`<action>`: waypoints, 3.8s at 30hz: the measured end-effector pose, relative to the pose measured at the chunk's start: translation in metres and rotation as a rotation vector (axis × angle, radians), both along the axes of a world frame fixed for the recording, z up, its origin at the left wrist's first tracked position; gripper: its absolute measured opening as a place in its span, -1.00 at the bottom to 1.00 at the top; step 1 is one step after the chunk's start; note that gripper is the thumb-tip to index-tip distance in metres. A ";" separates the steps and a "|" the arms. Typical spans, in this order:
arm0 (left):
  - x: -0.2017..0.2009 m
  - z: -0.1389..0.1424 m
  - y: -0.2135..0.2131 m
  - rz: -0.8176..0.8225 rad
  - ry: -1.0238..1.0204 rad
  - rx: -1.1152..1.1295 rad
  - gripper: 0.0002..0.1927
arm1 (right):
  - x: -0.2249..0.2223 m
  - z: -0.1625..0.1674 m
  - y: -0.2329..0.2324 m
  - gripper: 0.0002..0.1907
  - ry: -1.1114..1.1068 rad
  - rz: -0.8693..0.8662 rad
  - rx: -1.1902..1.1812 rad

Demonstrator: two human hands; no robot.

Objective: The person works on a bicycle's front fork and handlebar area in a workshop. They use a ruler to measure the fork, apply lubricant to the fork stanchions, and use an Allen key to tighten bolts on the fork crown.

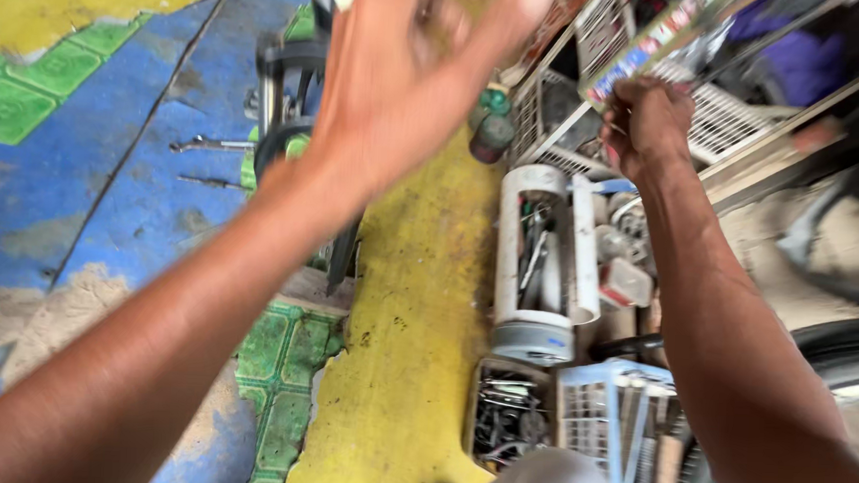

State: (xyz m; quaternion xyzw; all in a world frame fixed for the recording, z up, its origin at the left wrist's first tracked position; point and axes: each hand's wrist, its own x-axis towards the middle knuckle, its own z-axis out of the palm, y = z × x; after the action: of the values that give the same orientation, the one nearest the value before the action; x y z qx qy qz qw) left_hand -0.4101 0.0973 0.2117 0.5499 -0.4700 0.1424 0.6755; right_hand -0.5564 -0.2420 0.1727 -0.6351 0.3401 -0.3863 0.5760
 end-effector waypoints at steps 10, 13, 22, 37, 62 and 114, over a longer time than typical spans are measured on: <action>-0.022 0.210 0.045 -0.275 0.518 0.337 -0.54 | -0.020 0.230 0.001 -0.96 0.170 -0.173 -0.009; -0.017 0.266 0.051 -0.302 0.524 0.342 -0.54 | -0.014 0.295 0.003 -0.91 0.173 -0.201 0.045; 0.008 0.397 0.053 -0.413 0.505 0.378 -0.50 | 0.013 0.438 -0.006 -0.86 0.118 -0.258 0.260; 0.044 0.458 -0.061 -0.204 0.645 0.481 -0.57 | 0.072 0.464 -0.202 -0.86 -0.130 -0.053 0.712; 0.121 0.471 -0.010 0.208 0.699 0.653 -0.55 | 0.139 0.422 -0.199 -0.87 -0.167 -0.129 0.670; 0.517 0.422 0.061 -0.042 0.489 0.634 -0.59 | 0.431 0.325 0.257 -0.62 0.320 -0.056 0.318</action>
State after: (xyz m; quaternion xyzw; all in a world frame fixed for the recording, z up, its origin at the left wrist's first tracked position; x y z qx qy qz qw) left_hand 0.1068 0.1587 0.6338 0.7392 -0.3273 -0.1586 0.5669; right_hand -0.1258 0.0154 0.4978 -0.5798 0.5012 -0.2379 0.5967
